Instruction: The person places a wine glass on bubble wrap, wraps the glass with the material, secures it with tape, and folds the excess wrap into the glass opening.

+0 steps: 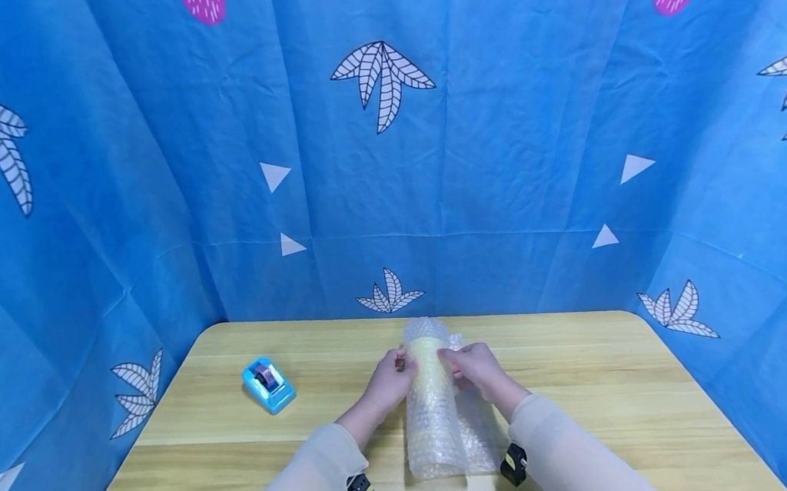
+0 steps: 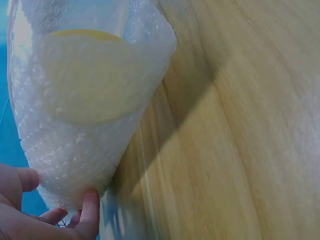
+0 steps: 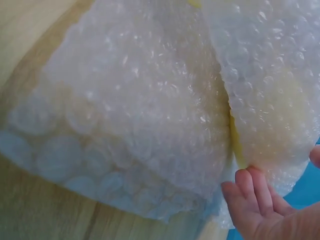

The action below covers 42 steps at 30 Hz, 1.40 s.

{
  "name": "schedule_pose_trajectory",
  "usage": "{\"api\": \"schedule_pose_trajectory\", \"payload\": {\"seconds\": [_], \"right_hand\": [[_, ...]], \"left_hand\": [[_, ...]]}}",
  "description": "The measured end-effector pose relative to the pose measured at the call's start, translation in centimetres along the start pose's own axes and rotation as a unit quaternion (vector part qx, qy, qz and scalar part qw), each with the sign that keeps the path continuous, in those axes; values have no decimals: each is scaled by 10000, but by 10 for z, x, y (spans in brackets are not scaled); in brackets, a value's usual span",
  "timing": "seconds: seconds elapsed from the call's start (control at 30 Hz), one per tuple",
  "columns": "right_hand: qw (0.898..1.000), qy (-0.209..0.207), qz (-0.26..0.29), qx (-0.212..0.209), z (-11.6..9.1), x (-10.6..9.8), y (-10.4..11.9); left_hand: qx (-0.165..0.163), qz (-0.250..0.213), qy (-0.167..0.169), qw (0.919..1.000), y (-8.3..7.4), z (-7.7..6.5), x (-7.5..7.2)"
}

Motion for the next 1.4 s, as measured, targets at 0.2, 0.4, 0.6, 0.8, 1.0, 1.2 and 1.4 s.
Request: {"api": "schedule_pose_trajectory", "payload": {"seconds": [0.2, 0.4, 0.6, 0.8, 1.0, 1.2, 1.4], "right_hand": [[9996, 47, 264, 39, 1, 0, -3], [9988, 229, 425, 67, 1, 1, -4], [9985, 382, 368, 110, 0, 3, -4], [9965, 679, 460, 172, 0, 9, -5], [9964, 675, 382, 332, 0, 8, -8], [9952, 741, 453, 444, 0, 8, -11], [9934, 733, 682, 552, 0, 9, -13]], "left_hand": [[-156, -180, 106, 9997, 6, 0, 2], [-112, -172, 47, 9998, 5, 1, 3], [-15, -192, 53, 9998, 5, 3, 5], [67, -73, 20, 9999, 4, 5, 7], [115, 17, -83, 9999, 2, 4, 8], [130, -134, -111, 9998, 1, 4, 6], [136, -260, -122, 9995, 3, 4, 6]]}}
Point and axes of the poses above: each hand's wrist, its own z-axis towards the middle knuckle, its own x-axis out of the palm, y = z × x, the point moved 9 cm from there along z, towards the middle knuckle, and after that the axes turned 1 degree about -y, right-handed, at the moved point
